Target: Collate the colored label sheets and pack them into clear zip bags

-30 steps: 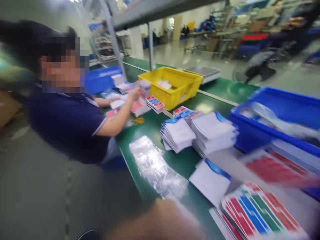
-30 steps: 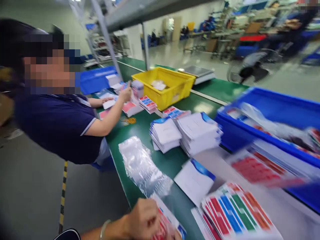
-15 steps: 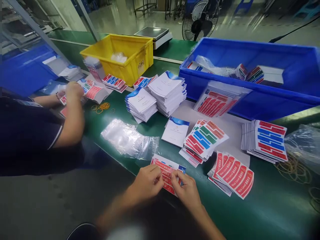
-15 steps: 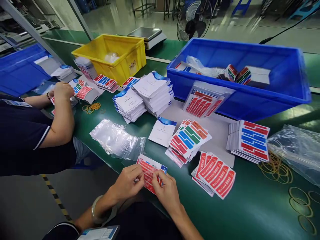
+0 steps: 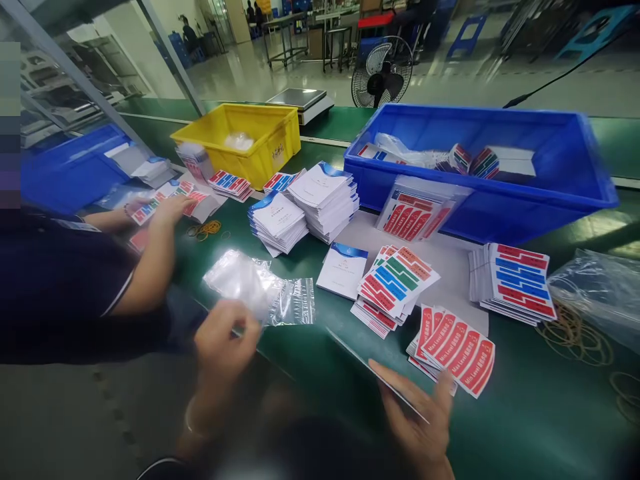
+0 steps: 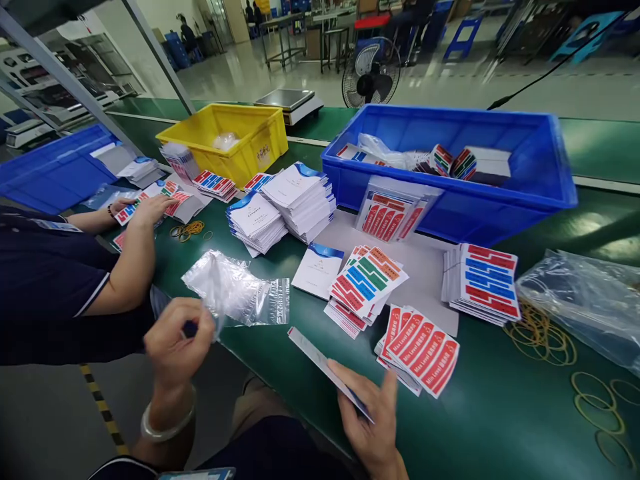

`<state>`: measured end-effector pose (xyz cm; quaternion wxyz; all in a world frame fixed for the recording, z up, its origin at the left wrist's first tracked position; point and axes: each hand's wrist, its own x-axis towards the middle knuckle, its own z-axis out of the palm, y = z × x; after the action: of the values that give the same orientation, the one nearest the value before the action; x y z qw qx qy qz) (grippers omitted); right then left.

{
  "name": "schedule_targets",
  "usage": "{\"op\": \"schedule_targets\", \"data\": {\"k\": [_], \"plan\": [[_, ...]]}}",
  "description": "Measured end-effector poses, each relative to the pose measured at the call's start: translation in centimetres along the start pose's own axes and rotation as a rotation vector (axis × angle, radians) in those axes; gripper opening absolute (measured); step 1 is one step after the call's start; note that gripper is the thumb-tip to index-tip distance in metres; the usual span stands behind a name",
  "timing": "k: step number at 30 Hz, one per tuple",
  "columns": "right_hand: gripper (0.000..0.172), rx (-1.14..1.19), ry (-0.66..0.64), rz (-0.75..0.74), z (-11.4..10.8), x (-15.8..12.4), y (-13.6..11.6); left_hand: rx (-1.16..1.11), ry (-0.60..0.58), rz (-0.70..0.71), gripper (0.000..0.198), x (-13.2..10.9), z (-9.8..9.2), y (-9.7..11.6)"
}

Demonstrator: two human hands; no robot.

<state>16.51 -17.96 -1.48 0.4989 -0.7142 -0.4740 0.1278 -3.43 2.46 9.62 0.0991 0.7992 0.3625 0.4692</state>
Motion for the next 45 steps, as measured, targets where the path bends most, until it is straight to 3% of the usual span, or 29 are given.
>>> {"op": "schedule_targets", "data": {"k": [2,4,7,10,12,19,26,32,39,45], "plan": [[0.038,0.024,-0.153,0.017,-0.2,0.4,0.4,0.037,-0.211,0.011,0.019,-1.1,2.3,-0.4],[0.025,0.053,-0.198,0.128,-0.3,0.7,0.3,0.09,-0.39,0.003,0.018,-2.7,4.9,-0.7],[0.022,0.103,-0.085,0.341,-0.6,0.9,-0.6,0.129,-0.558,0.014,0.018,-5.3,8.0,-0.6],[0.028,0.18,0.04,0.538,-1.3,1.0,-1.7,0.084,-0.628,-0.006,0.018,-7.0,9.4,0.2],[0.03,0.234,0.043,0.606,-1.6,1.1,-2.1,0.026,-0.644,-0.034,0.019,-7.5,9.7,0.9],[0.04,0.301,-0.169,0.73,-0.6,0.5,-1.9,-0.085,-0.668,-0.107,0.02,-8.3,10.3,1.6],[0.043,0.628,-0.258,0.863,-0.4,0.7,-1.8,0.002,-0.758,0.045,0.015,-8.8,10.6,1.2],[0.044,0.78,-0.288,0.891,0.1,1.1,-1.2,-0.018,-0.815,0.139,0.012,-8.5,10.3,0.9],[0.048,0.696,-0.24,0.832,1.8,1.5,-2.4,-0.066,-0.844,0.208,0.012,-7.8,9.8,0.9],[0.041,0.749,-0.436,0.778,1.1,2.3,-2.7,-0.131,-0.887,0.248,0.014,-7.4,9.0,1.7]]}}
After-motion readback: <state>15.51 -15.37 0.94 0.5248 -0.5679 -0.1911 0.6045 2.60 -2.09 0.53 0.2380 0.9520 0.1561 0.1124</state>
